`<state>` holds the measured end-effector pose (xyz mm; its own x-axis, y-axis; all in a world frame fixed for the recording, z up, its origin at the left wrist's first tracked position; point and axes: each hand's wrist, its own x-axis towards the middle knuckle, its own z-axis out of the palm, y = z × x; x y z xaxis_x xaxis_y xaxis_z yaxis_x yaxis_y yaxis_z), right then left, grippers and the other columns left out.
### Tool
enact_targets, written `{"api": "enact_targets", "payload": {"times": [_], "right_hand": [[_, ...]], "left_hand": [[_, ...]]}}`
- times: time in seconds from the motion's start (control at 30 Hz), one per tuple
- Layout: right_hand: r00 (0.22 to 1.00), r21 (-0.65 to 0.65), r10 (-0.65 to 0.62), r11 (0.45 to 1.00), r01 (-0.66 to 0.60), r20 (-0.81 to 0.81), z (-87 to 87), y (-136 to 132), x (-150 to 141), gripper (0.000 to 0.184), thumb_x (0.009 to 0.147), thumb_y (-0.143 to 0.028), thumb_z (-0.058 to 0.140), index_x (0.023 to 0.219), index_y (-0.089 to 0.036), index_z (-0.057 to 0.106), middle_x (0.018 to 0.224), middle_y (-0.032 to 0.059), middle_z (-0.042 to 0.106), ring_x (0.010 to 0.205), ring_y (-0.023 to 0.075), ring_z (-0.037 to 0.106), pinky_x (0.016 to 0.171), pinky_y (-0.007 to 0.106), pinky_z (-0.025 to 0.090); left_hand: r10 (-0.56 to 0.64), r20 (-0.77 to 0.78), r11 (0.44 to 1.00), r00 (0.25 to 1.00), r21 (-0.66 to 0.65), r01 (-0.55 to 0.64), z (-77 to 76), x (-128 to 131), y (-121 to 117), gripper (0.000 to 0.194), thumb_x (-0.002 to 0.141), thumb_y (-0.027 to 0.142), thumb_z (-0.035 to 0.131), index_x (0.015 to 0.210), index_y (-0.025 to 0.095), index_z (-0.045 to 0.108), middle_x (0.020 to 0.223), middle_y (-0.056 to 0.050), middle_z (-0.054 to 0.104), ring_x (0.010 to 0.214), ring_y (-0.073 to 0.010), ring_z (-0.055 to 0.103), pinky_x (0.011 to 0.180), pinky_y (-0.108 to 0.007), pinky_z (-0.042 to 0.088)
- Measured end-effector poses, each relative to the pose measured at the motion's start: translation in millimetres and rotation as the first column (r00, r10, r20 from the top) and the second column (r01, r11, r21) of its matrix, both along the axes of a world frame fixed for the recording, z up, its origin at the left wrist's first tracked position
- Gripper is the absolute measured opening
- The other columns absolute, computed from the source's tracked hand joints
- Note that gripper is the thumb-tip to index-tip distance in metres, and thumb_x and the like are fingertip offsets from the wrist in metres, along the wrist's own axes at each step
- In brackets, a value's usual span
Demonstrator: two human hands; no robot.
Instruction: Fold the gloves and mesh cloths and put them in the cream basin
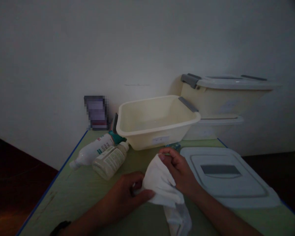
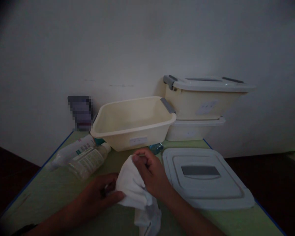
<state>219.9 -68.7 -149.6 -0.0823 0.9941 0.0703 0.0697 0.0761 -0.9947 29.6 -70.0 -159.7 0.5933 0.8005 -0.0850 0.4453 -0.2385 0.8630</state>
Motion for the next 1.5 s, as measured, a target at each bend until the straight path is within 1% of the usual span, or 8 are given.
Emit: {"api": "enact_targets", "payload": {"times": [0.23, 0.4, 0.5, 0.8, 0.97, 1.13, 1.3, 1.5], "right_hand": [[0.989, 0.01, 0.041, 0.999, -0.04, -0.14, 3.5, -1.7, 4.9, 0.037, 0.087, -0.059, 0.039, 0.085, -0.023, 0.047, 0.07, -0.0031, 0.046, 0.042, 0.0065, 0.035, 0.034, 0.019, 0.029], [0.955, -0.005, 0.2, 0.979, -0.206, -0.217, 3.5, -4.8, 8.8, 0.03, 0.083, -0.051, 0.05, 0.086, -0.021, 0.055, 0.1, 0.003, 0.05, 0.052, 0.0057, 0.045, 0.035, 0.017, 0.037], [0.941, 0.019, 0.244, 0.969, -0.246, -0.234, 1.1, -5.5, 9.5, 0.022, 0.078, -0.039, 0.057, 0.089, -0.021, 0.061, 0.109, 0.0044, 0.048, 0.057, 0.0071, 0.051, 0.037, 0.018, 0.041], [0.99, -0.072, 0.088, 0.993, -0.096, -0.107, 3.6, -3.3, 6.1, 0.016, 0.077, -0.024, 0.044, 0.076, -0.021, 0.06, 0.057, -0.0027, 0.05, 0.043, 0.0105, 0.047, 0.037, 0.021, 0.04], [0.995, 0.106, -0.076, 0.992, 0.07, 0.057, 5.6, 0.2, 8.0, 0.01, 0.072, -0.021, 0.049, 0.069, -0.021, 0.058, 0.05, -0.0052, 0.045, 0.042, 0.0092, 0.04, 0.038, 0.02, 0.032], [0.986, 0.104, -0.165, 0.981, 0.162, 0.017, 8.1, 2.6, 13.2, 0.008, 0.073, -0.022, 0.051, 0.069, -0.021, 0.057, 0.048, -0.0063, 0.042, 0.039, 0.0089, 0.036, 0.037, 0.021, 0.026], [0.989, 0.218, -0.137, 0.969, 0.121, 0.061, 8.3, 2.1, 14.5, 0.004, 0.077, -0.024, 0.057, 0.076, -0.02, 0.058, 0.065, -0.0019, 0.055, 0.056, 0.0108, 0.047, 0.048, 0.022, 0.037], [0.995, 0.211, -0.049, 0.977, 0.029, 0.089, 3.9, -1.0, 13.8, 0.019, 0.077, -0.023, 0.063, 0.093, -0.023, 0.052, 0.072, -0.004, 0.049, 0.062, 0.0096, 0.048, 0.051, 0.02, 0.036]], "left_hand": [[0.03, 0.234, 1.0, 0.972, -0.003, -0.03, 13.0, -1.8, -2.8, 0.024, 0.09, 0.037, 0.045, 0.094, 0.023, 0.064, 0.103, -0.005, 0.058, 0.095, -0.0199, 0.055, 0.086, -0.032, 0.045], [0.206, 0.232, 0.976, 0.951, 0.02, -0.216, 1.3, -2.1, -0.4, 0.018, 0.085, 0.036, 0.054, 0.097, 0.022, 0.054, 0.089, -0.004, 0.058, 0.081, -0.0186, 0.057, 0.073, -0.032, 0.049], [0.249, 0.352, 0.966, 0.902, -0.017, -0.259, -9.7, 0.2, -0.3, 0.043, 0.08, 0.029, 0.06, 0.116, 0.027, 0.036, 0.105, -0.004, 0.055, 0.08, -0.0156, 0.06, 0.073, -0.031, 0.051], [0.184, 0.399, 0.943, 0.898, 0.185, -0.275, -11.7, -5.1, -6.5, 0.01, 0.089, 0.023, 0.044, 0.098, 0.028, 0.045, 0.098, -0.002, 0.054, 0.077, -0.0134, 0.054, 0.064, -0.025, 0.045], [0.228, 0.471, 0.941, 0.852, 0.117, -0.317, -4.1, -6.0, -0.1, 0.006, 0.082, 0.029, 0.053, 0.088, 0.028, 0.053, 0.096, -0.003, 0.056, 0.089, -0.0203, 0.055, 0.076, -0.034, 0.048], [0.375, 0.429, 0.911, 0.822, -0.007, -0.412, -3.5, -6.1, -2.5, 0.011, 0.076, 0.038, 0.057, 0.083, 0.029, 0.057, 0.089, -0.001, 0.062, 0.082, -0.0232, 0.06, 0.071, -0.036, 0.052], [0.409, 0.389, 0.912, 0.826, -0.155, -0.379, -3.6, -3.7, -7.6, 0.026, 0.082, 0.044, 0.056, 0.098, 0.024, 0.055, 0.092, -0.004, 0.067, 0.084, -0.0225, 0.064, 0.074, -0.036, 0.055], [0.504, 0.353, 0.863, 0.788, -0.253, -0.438, 10.9, 6.2, -11.2, 0.037, 0.078, 0.037, 0.064, 0.111, 0.02, 0.058, 0.107, -0.006, 0.067, 0.094, -0.0226, 0.064, 0.083, -0.034, 0.053]]}}
